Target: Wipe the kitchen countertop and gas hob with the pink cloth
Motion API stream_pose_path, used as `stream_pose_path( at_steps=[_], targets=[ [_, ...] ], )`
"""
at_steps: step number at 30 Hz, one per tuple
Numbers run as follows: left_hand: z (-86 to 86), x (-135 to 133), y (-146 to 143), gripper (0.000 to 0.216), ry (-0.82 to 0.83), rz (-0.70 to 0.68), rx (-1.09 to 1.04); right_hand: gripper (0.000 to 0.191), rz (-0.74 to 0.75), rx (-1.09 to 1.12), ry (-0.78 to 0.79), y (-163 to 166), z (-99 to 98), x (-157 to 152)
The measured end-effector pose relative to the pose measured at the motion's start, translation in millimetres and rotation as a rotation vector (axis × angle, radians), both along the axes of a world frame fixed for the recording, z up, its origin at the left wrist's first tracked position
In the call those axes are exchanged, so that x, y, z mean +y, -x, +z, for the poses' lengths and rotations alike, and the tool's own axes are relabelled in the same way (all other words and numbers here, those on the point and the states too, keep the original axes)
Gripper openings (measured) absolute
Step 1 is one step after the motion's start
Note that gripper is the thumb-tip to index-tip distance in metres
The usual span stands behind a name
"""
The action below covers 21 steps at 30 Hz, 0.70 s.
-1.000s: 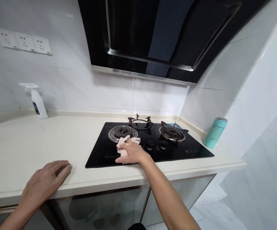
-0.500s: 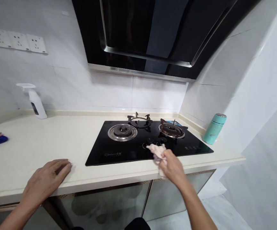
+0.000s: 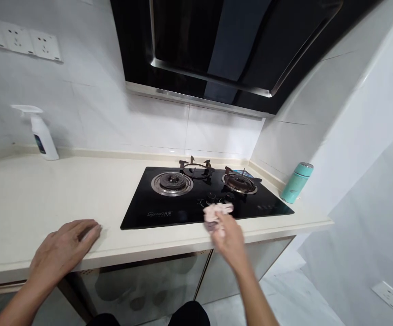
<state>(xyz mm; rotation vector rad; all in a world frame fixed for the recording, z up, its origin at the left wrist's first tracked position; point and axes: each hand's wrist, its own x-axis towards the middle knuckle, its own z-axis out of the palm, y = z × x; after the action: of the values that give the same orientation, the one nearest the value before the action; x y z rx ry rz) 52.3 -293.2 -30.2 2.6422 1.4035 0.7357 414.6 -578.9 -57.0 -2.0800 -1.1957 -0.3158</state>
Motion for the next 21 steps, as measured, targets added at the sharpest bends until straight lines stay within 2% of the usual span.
stream_pose_path(
  at_steps=[5,8,10,12,15,18,21],
  targets=[
    [-1.0,2,1,0.048,0.013,0.003,0.027,0.038,0.298,-0.159,-0.058,125,11.8,83],
    [-3.5,6,2,0.049,0.0,-0.019,0.038,0.04,0.396,-0.21,-0.07,171,15.5,115],
    [-5.5,8,3,0.049,-0.016,-0.03,0.029,0.041,0.409,-0.243,-0.096,187,12.4,124],
    [-7.1,11,4,0.048,-0.022,-0.031,0.017,0.042,0.403,-0.251,-0.131,189,6.2,125],
    [-7.8,14,5,0.045,-0.012,-0.028,0.013,0.04,0.423,-0.26,-0.18,175,-3.4,115],
    [-8.0,19,7,0.046,-0.002,-0.021,0.036,0.035,0.396,-0.291,-0.247,146,-10.3,95],
    [-9.9,25,8,0.05,0.007,-0.013,0.082,0.034,0.265,-0.326,-0.327,103,-18.1,69]
  ],
)
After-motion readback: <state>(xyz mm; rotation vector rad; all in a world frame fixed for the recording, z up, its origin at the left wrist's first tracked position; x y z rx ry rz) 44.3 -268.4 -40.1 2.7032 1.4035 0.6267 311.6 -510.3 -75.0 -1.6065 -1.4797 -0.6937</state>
